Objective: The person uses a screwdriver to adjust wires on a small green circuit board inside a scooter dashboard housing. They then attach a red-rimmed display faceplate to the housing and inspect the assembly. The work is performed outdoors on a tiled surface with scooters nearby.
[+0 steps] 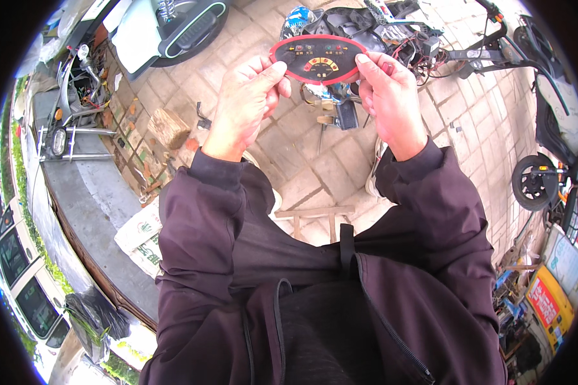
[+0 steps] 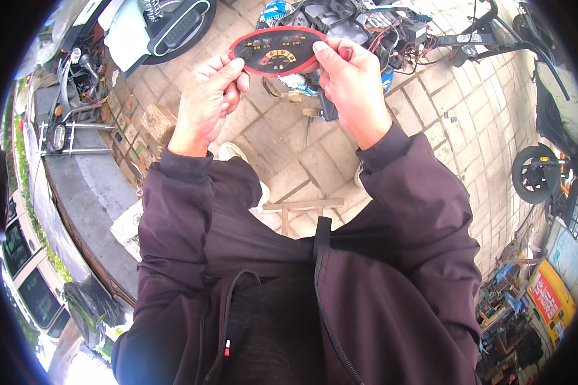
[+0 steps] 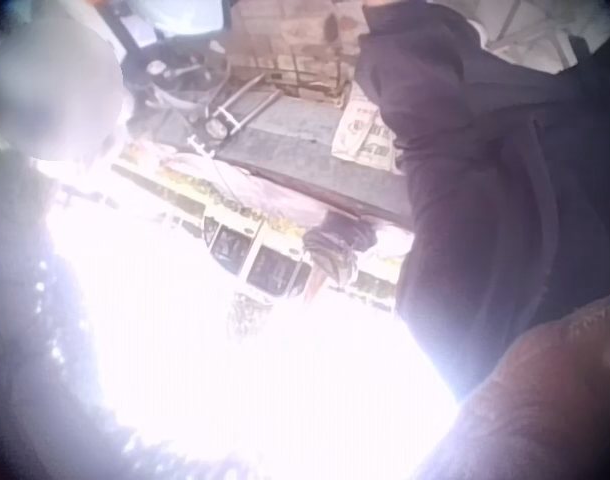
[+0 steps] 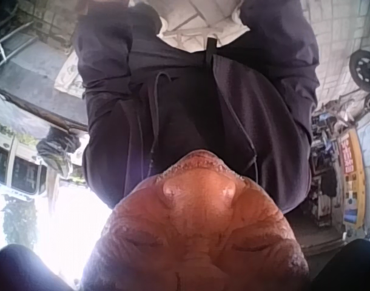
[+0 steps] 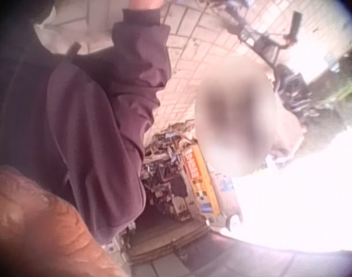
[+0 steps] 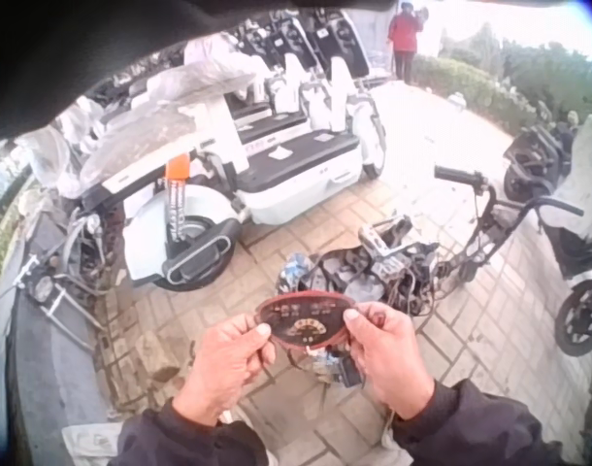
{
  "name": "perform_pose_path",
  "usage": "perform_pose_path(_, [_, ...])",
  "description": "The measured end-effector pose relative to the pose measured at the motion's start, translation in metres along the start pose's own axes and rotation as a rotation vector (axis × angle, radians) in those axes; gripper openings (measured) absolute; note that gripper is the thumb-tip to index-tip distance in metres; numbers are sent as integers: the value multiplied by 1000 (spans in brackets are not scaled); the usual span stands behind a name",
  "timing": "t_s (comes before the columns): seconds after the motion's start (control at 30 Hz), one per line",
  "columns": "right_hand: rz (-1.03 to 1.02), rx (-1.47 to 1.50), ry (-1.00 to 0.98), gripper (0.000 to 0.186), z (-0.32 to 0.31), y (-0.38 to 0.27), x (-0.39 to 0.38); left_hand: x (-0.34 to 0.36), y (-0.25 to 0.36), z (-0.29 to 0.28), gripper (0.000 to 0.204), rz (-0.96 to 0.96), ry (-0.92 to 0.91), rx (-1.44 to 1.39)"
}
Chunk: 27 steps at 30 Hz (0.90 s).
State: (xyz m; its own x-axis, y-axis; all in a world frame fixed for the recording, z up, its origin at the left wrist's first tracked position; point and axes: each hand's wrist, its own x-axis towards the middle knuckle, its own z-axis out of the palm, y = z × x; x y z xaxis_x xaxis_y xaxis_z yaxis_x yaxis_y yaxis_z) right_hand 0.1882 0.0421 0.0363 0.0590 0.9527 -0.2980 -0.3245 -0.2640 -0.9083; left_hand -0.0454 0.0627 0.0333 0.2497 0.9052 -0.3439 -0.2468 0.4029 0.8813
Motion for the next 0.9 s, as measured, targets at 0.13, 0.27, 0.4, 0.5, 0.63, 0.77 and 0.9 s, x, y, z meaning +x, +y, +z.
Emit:
perform_pose_path(0.13, [-72,-6,-19,21,4,-3,-4,-2,8,1,21,-13,96,-59])
perform_pose_path(0.27, [-98,-27,-24,20,9,-4,-7,-1,7,3,24,33,108,-17])
perform_pose_path(0.4, [-143,-85,-24,18,10,-2,-8,1,3,0,23,45,132,22])
perform_pose_path(0.5, [-159,-153,-16,18,8,-2,-6,0,1,-2,22,71,122,66])
perform_pose_path(0.63, [-158,-205,21,20,7,-4,-4,1,1,-1,17,89,100,105])
perform_pose_path(0.77, [-231,-344,47,23,6,-6,-3,1,0,-1,18,113,69,154])
perform_pose_path(0.9, [-205,-507,42,24,2,-4,2,1,-5,-1,21,162,6,190])
